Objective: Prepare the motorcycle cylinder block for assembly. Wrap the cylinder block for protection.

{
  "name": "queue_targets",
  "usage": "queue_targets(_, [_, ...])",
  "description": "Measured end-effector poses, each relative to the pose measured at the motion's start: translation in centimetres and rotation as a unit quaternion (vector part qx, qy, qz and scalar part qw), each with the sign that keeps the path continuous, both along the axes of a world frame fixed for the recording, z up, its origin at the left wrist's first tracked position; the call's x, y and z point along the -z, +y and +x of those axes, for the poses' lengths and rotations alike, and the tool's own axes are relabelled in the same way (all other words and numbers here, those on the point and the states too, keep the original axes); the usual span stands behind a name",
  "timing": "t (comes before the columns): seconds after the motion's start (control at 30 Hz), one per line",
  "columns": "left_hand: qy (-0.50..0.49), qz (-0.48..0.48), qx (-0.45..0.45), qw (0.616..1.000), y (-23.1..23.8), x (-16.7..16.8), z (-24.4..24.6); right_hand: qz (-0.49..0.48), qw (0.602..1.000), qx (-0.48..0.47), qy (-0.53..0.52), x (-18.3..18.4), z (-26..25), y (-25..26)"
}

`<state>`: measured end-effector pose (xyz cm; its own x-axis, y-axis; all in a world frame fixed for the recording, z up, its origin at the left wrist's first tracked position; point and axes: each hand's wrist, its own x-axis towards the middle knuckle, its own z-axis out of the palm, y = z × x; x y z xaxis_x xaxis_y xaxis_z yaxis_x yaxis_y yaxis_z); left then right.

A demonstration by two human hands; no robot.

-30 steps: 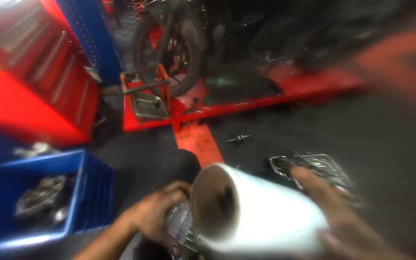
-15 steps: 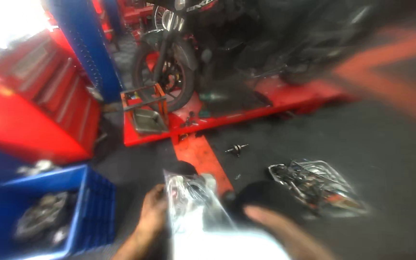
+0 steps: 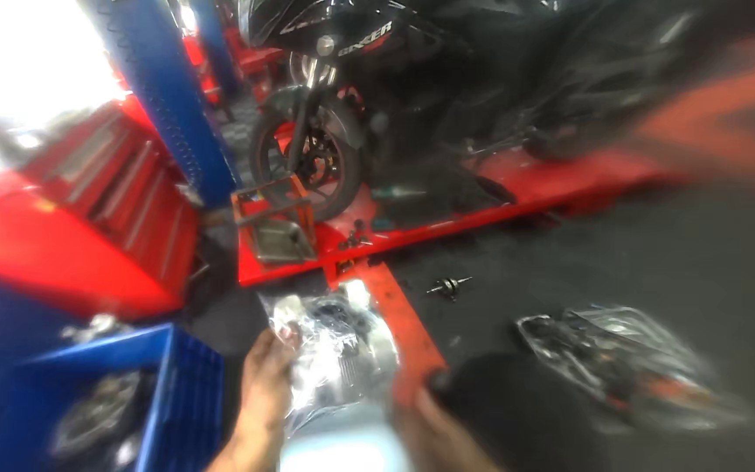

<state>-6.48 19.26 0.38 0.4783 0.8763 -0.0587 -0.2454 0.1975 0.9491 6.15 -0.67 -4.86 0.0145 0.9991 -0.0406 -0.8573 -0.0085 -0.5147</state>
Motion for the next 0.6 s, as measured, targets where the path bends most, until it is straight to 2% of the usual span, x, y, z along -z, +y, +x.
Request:
queue_targets(0.1, [-0.021, 0.015, 0.031, 0.999, -0.1, -2.1, -0.2, -0.009, 0.999, 0.030, 0.036, -1.1, 1.0, 1.1])
queue_targets(0.23, [-0.083, 0.039, 0.088, 0.992, -0.9, -4.9, -1.2, -0.002, 0.996, 0.082, 0.026, -0.6, 1.8, 2.7])
queue_targets(0.33, [-0.104, 0.074, 0.153, 0.980, -1.7, -5.9, -2.5, -0.053, 0.990, 0.126, 0.032, -3.0, 0.8, 3.2])
queue_targets(0.4, [-0.098, 0.072, 0.189, 0.974, -2.5, -6.1, -3.0, -0.025, 0.994, 0.102, 0.036, 0.0, 0.8, 2.6])
queue_targets(0.43, [-0.096, 0.055, 0.194, 0.975, -3.1, -5.9, -3.1, -0.012, 0.996, 0.085, 0.008, 1.0, 1.0, 2.0])
queue_targets(0.47, [-0.094, 0.034, 0.197, 0.975, -3.7, -5.6, -3.3, -0.025, 0.995, 0.092, -0.018, 0.4, 0.7, 0.9])
queue_targets(0.53, [-0.083, 0.009, 0.203, 0.976, -4.7, -5.1, -3.6, -0.039, 0.977, 0.172, -0.116, -2.9, 0.1, -1.7])
queue_targets(0.6, [-0.064, 0.036, 0.225, 0.972, -5.1, -5.3, -3.9, 0.096, 0.943, 0.252, -0.197, -2.7, 0.3, -2.6])
